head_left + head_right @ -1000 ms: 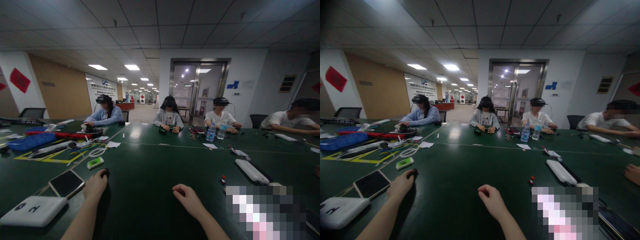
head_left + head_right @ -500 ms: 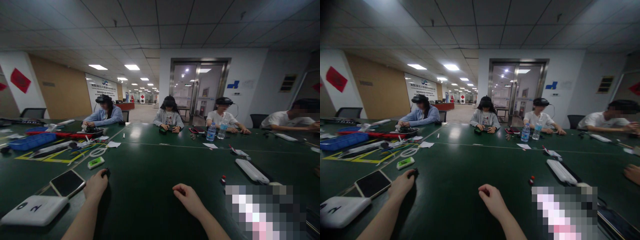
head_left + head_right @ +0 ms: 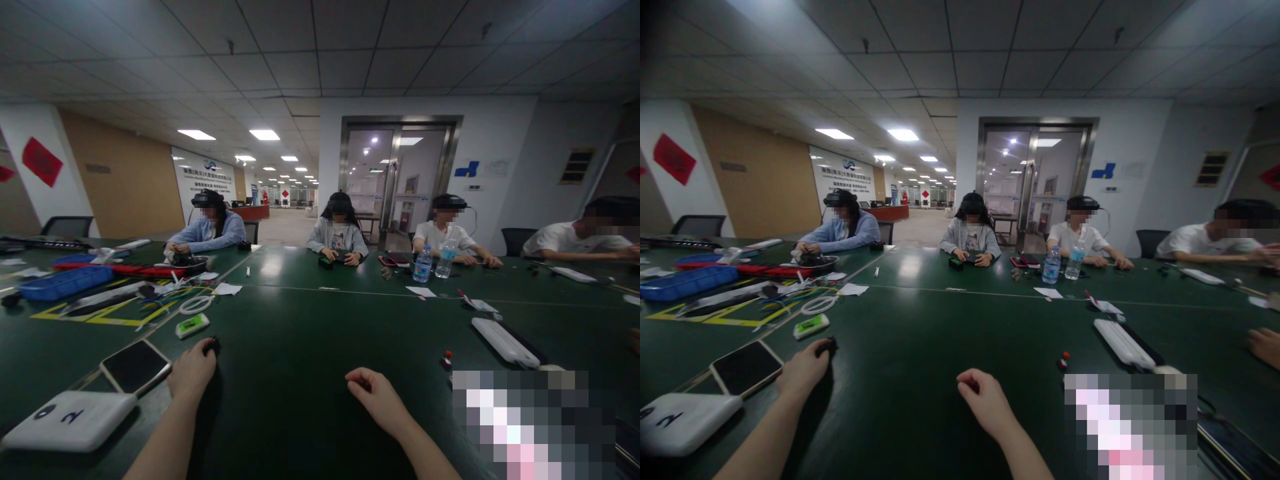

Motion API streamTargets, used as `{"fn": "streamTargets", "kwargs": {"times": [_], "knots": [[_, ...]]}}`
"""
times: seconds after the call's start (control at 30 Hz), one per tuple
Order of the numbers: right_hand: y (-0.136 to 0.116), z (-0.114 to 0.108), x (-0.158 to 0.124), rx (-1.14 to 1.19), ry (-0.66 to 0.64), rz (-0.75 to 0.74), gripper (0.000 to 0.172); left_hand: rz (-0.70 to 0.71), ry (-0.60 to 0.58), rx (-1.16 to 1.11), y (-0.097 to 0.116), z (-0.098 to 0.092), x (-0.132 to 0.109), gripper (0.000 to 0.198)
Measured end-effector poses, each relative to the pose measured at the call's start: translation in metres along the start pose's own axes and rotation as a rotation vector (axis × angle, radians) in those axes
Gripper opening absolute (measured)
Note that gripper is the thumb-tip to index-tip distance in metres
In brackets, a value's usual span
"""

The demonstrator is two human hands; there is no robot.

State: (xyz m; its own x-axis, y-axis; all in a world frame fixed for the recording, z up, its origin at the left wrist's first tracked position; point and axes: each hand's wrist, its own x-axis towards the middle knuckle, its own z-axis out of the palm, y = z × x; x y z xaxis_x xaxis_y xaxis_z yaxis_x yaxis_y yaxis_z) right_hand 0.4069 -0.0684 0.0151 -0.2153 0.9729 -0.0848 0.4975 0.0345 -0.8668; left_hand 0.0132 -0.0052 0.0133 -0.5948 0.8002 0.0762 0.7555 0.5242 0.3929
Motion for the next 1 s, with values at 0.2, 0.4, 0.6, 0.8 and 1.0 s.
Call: {"fn": "streamTargets", "kwargs": {"times": [0.2,0.4,0.6,0.8,1.0], "knots": [[-0.003,-0.002,-0.002,0.001,-0.014,0.009,0.025,0.004,0.027,-0.011,-0.003,0.005,0.004,0.045],[-0.004,0.000,-0.001,-0.010,0.009,-0.022,0.025,0.000,0.020,0.003,0.002,-0.001,-0.003,0.045],[-0.002,-0.001,-0.002,-0.002,-0.008,-0.007,0.026,-0.011,-0.030,0.011,0.005,-0.007,-0.007,0.047],[-0.001,-0.002,-0.003,0.003,-0.018,-0.013,0.024,0.014,-0.011,0.001,0.002,-0.004,-0.004,0.045],[-0.002,-0.002,-0.003,-0.013,-0.014,0.005,0.024,0.010,-0.001,0.007,0.002,-0.003,-0.003,0.044]]}}
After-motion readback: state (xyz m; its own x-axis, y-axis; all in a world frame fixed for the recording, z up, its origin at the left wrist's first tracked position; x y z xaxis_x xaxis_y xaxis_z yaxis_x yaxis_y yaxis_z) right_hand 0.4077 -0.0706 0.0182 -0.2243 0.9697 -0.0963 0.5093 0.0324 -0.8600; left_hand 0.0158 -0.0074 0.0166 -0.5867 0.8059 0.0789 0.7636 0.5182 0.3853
